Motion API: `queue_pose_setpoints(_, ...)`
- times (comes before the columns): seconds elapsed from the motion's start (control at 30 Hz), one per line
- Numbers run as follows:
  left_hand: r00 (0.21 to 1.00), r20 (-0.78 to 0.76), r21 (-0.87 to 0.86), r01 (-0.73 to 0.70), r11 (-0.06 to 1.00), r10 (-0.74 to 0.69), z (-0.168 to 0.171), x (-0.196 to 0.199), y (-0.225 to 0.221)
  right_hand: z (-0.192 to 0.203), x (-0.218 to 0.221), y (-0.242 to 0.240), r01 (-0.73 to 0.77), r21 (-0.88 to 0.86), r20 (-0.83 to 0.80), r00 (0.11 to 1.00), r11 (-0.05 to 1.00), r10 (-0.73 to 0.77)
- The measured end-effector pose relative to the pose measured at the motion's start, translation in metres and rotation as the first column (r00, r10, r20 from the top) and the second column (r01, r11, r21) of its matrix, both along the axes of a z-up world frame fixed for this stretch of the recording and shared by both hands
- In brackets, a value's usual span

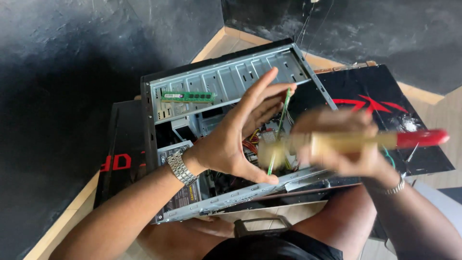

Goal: Installing RAM sticks into a computer motherboard after cleaning them with a brush.

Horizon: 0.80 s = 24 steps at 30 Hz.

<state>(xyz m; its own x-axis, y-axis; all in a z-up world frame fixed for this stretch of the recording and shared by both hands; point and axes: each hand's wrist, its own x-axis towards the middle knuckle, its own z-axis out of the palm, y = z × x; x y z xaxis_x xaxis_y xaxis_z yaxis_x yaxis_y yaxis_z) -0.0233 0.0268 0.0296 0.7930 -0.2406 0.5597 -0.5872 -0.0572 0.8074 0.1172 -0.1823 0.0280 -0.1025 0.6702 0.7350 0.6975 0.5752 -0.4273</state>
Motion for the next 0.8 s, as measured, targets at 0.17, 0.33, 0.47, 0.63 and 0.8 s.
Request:
queue_pose_setpoints(0.17,1.0,-0.018,0.014,0.008,1.0,-0.008,0.001,-0.002,-0.004,-0.036,0.013,-0.029,0.754,-0.084,-0.482,0.541,0.651,-0.689)
queue_pose_setpoints(0.33,0.985,0.137,0.112,-0.119,0.986,0.103,-0.003,-0.003,-0.001,-0.021,-0.033,-0.028,0.521,-0.209,-0.442,0.705,0.827,-0.556)
queue_pose_setpoints(0.47,0.941,0.318,0.22,-0.191,0.957,0.114,-0.003,-0.006,-0.007,-0.025,-0.04,-0.021,0.049,-0.414,-0.633,0.702,0.909,-0.326)
queue_pose_setpoints(0.63,0.903,0.392,0.343,-0.322,0.882,0.177,-0.004,-0.003,-0.005,-0.029,-0.044,-0.002,-0.013,-0.429,-0.701,0.635,0.903,-0.324)
queue_pose_setpoints(0.8,0.897,0.38,0.482,-0.399,0.78,0.224,-0.005,0.0,0.0,-0.016,-0.045,0.003,0.289,-0.426,-0.51,0.706,0.857,-0.491)
